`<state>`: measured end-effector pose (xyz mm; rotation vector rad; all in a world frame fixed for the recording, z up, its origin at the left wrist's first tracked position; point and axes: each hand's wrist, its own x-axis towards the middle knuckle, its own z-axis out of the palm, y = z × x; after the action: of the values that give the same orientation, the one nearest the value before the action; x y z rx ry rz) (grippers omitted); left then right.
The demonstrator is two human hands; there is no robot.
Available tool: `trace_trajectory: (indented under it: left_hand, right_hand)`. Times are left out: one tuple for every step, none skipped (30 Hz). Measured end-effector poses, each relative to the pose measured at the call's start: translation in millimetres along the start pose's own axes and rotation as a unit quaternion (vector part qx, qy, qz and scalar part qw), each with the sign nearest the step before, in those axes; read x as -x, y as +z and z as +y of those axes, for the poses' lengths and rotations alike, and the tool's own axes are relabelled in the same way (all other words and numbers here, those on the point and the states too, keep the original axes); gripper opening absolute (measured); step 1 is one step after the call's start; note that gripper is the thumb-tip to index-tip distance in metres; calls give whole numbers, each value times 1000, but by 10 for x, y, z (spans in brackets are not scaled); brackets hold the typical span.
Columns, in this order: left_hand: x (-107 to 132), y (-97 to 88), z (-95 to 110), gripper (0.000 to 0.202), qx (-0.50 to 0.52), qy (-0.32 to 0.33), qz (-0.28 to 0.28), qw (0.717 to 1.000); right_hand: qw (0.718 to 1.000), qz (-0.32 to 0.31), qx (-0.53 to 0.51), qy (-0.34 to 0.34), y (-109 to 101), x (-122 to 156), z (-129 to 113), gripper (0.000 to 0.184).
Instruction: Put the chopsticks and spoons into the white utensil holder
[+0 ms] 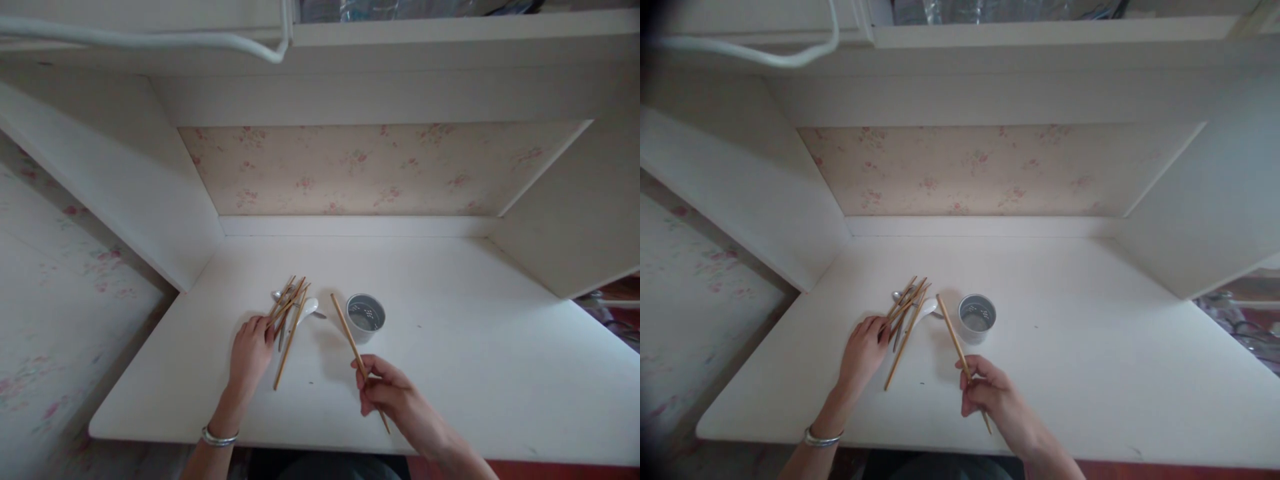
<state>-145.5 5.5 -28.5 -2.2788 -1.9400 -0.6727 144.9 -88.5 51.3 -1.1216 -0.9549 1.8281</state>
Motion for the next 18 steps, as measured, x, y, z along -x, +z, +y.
trace_trajectory:
  left_hand:
    - [-11, 13, 3, 21, 8, 0, 1, 1000]
    - [-21, 26, 2, 21, 20, -2, 4, 1000]
    - [-29, 38, -3, 20, 32, -8, 9, 999]
    - [-33, 46, -10, 20, 44, -14, 17, 999]
    - [-33, 49, -17, 20, 57, -21, 24, 998]
    - [-28, 47, -22, 20, 69, -29, 33, 997]
    - [-18, 39, -22, 21, 81, -38, 39, 995]
    - [-1, 27, -17, 21, 95, -49, 41, 993]
    - [19, 12, -5, 21, 111, -62, 42, 991]
    - [44, -4, 14, 22, 127, -77, 44, 988]
    - [70, -18, 39, 23, 143, -93, 46, 984]
    - [97, -29, 67, 25, 157, -108, 50, 980]
    - [123, -35, 97, 27, 171, -122, 52, 976]
    - [147, -35, 125, 28, 186, -135, 54, 972]
    - [168, -28, 149, 30, 202, -145, 52, 967]
    - [186, -16, 167, 31, 219, -154, 47, 962]
    - [202, 0, 180, 33, 235, -160, 42, 958]
    - [215, 18, 186, 33, 247, -162, 37, 955]
  right_hand:
    - [1000, 14, -9, -10, 13, -39, -16, 21]
    - [999, 26, -10, -17, 25, -78, -26, 21]
    - [999, 35, -6, -20, 33, -114, -34, 24]
    - [999, 41, 0, -23, 38, -141, -39, 29]
    - [999, 42, 3, -25, 41, -159, -45, 35]
    - [999, 36, 3, -25, 41, -164, -54, 43]
    - [999, 25, -1, -22, 38, -157, -68, 49]
    - [1000, 13, -6, -21, 33, -138, -91, 51]
    - [1000, 5, -10, -23, 25, -109, -124, 48]
    - [1000, 1, -13, -28, 13, -72, -169, 41]
    - [999, -1, -18, -38, -3, -29, -224, 34]
    - [998, -6, -27, -53, -25, 17, -289, 30]
    - [997, -16, -37, -71, -51, 64, -360, 32]
    - [994, -29, -47, -93, -81, 108, -434, 37]
    - [990, -44, -53, -120, -115, 147, -507, 45]
    - [985, -55, -50, -153, -148, 179, -577, 53]
    - [980, -54, -38, -190, -180, 200, -642, 56]
    - [972, -36, -19, -229, -208, 208, -702, 53]
